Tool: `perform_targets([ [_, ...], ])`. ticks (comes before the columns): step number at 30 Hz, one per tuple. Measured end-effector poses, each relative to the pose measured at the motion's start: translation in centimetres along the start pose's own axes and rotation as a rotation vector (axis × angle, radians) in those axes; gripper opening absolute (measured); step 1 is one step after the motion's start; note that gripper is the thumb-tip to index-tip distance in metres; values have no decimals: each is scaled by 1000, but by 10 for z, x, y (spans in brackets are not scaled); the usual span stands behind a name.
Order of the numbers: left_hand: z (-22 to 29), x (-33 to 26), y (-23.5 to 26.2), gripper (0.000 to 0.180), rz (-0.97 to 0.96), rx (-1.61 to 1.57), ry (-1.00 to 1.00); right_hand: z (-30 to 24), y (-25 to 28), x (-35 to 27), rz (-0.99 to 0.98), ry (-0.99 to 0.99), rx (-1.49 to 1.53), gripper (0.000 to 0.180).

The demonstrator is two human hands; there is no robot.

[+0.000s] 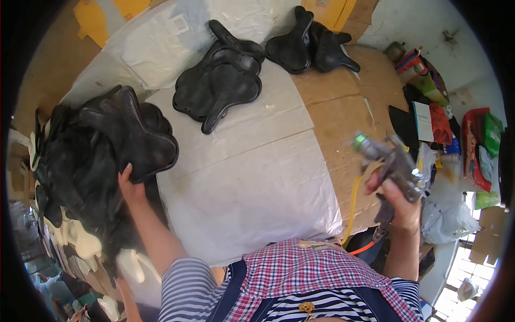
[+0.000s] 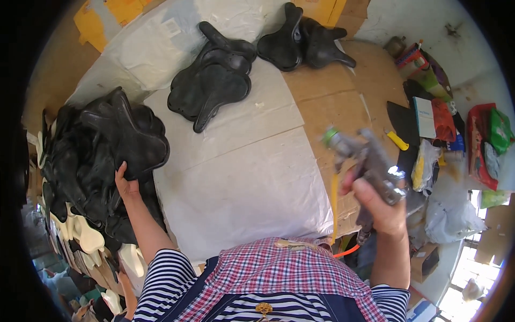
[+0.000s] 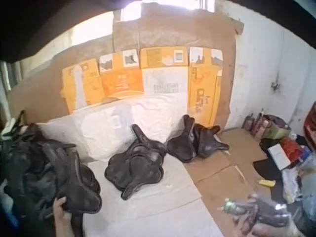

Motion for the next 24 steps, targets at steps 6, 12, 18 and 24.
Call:
perform_targets([
  [6,-110,39,-102,46,-249,-275,539,27,-34,-6,-355,-169,-43,53],
  [12,-178,19,-217,56,-417,301,645,34,-14,4,-231,-173,-45,54],
  [18,-143,-10,-238,49,-450,530,425,56,-13,2,-248,-183,-133,64],
  [24,-61,5,-180,44,-380,644,318,71,-28,6,-357,-195,-145,55],
])
Point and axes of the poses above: each hand's wrist, its own x-axis towards the middle knuckle, its own y-axis out of the back of the hand, z = x × y, the point moved 6 cm from there along x, towards the middle knuckle, and after that the axes turned 5 degrees about z, right-handed, at the moved point
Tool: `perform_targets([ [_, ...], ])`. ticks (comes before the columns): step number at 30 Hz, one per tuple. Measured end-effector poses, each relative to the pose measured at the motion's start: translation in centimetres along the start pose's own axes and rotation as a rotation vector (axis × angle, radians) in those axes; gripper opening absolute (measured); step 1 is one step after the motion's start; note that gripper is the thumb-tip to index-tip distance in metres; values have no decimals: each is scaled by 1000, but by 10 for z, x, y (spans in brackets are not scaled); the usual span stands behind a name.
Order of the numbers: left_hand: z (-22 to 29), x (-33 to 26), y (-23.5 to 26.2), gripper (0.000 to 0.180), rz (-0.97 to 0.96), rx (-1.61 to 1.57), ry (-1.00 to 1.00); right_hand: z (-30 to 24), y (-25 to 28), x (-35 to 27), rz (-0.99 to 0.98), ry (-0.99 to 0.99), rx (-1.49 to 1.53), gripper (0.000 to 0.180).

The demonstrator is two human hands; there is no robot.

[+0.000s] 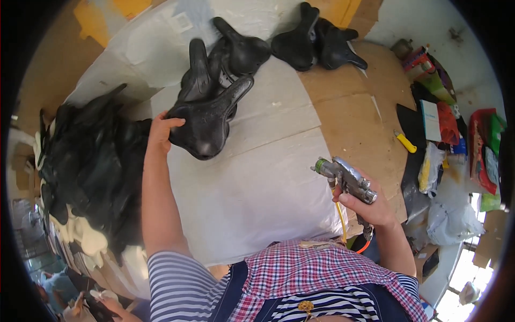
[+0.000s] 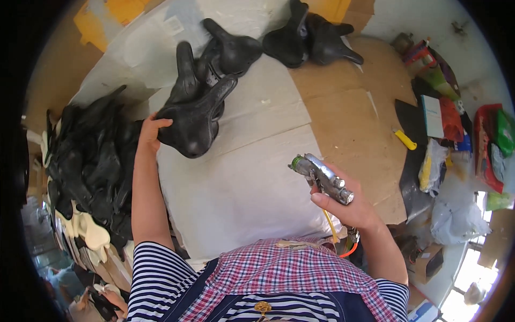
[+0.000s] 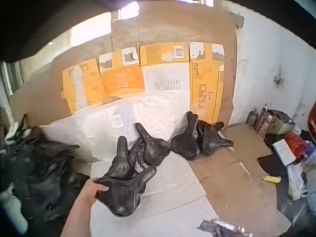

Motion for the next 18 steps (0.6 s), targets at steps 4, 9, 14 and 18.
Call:
perform_targets([
  [4,-70,0,59,50,167,-189,246,-10,-29,10,-97,51,-34,54],
  [9,-73,-29,33,45,258,-343,110,-2,-34,7,-124,57,-99,54],
  [14,-13,-69,43,41,390,-475,-123,-4,-42,1,-85,12,-75,56],
  [18,75,-76,140,31,462,-780,-333,-9,-48,-2,-125,39,-138,57],
])
Point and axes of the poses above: each hand's wrist, its own x-axis towards the middle knuckle, its own y-axis out of the back of the hand, z = x × y, the point moved 6 cm from there along x, towards the middle knuckle, and after that the axes turned 5 degrees about z, right-handed, at the moved point
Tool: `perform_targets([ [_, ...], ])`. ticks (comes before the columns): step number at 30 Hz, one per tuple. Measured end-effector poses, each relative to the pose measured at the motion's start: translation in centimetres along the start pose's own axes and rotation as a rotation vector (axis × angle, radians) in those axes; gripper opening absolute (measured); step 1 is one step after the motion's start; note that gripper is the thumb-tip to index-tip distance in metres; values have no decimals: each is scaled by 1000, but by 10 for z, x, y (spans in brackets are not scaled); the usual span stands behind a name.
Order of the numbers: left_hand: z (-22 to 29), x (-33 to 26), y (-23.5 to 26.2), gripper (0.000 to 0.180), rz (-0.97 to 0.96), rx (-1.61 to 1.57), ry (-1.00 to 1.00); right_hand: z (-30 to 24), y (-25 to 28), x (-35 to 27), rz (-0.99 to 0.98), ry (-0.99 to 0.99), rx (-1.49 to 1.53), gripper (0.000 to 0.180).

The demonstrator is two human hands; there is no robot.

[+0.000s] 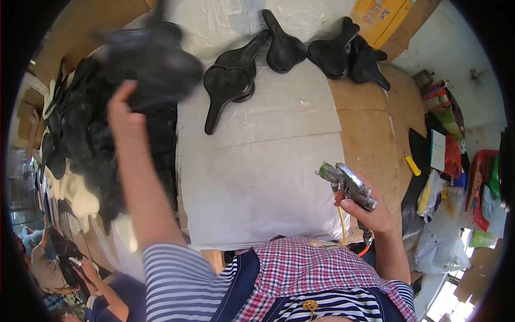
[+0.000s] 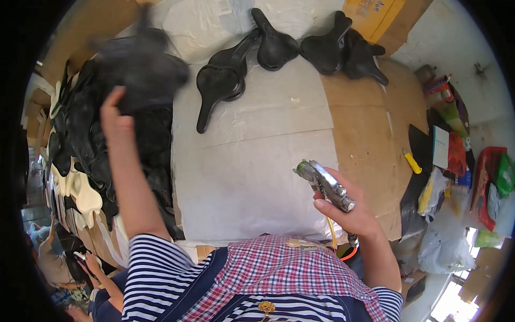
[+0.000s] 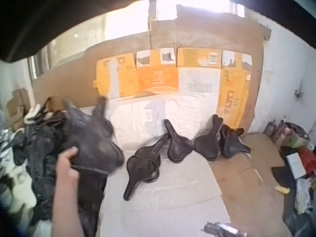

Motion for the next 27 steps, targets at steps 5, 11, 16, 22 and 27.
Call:
perform_targets([
  [5,122,55,61,67,362,-16,-374,-3,0,-7,24,-1,38,57],
  [11,-126,118,60,30,80,309,200,-2,-4,3,63,-61,-28,58],
  [16,-247,106,24,41,108,674,423,-30,-10,16,-4,-16,-6,60],
  [22,-250,101,8,38,-46,546,518,-63,-7,18,11,88,82,68],
  [27,-237,73,10,26,-15,98,401,-49,-20,5,-151,-41,36,59],
])
Point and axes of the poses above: each hand's wrist, its own x-axis towards the middle knuckle, its own y-axis out of the back of the hand, z = x × y, the point moved 6 cm from there along x, towards the middle knuckle, and after that the axes turned 5 degrees about z, right-handed, at the moved point
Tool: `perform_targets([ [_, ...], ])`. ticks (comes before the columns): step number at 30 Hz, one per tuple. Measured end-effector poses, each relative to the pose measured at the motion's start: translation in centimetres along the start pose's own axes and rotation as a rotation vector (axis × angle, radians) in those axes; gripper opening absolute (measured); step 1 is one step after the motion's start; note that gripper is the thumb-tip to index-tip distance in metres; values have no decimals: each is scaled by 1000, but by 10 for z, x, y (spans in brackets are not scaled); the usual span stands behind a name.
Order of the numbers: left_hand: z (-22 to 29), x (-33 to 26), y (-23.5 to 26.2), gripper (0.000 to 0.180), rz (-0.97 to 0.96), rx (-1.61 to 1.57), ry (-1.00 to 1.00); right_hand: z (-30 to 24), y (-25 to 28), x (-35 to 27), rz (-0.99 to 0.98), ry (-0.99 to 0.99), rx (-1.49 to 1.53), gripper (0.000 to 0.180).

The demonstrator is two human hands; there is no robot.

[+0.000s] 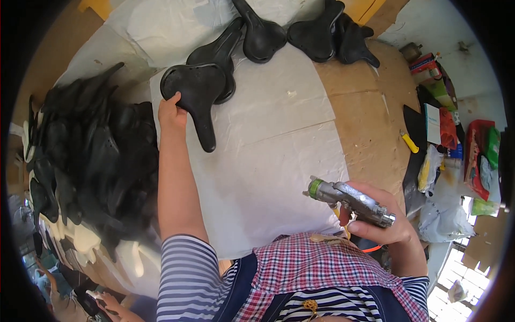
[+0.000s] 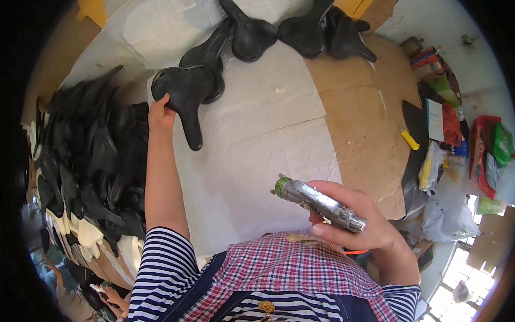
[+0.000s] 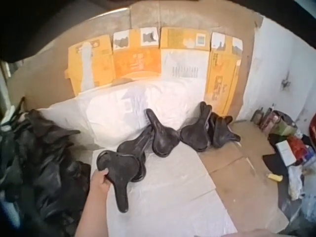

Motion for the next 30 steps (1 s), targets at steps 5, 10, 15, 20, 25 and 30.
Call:
perform_targets([
  [5,6,-18,15,29,12,-104,-97,-20,-3,-9,84,34,42,61],
  [10,7,-44,28,45,235,-208,-204,-39,10,-14,285,275,144,70],
  [15,56,-41,72,52,186,-290,-344,-24,-3,9,130,86,-33,62],
  [20,90,-32,89,47,151,-261,-382,-59,22,15,514,269,-87,58],
  [25,90,9,52,44,-21,-309,-373,-58,31,14,535,218,-102,65],
  [30,54,39,-30,40,-154,-358,-304,-35,13,17,177,54,-42,62],
])
Point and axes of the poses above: each hand's wrist, its own x-axis towards the middle knuckle, its own y-axis out of the back of the hand, z = x × y, the point moved 6 cm from there along x, towards the middle knuckle, and after that the axes turned 5 degrees about z, right-handed, at the moved point
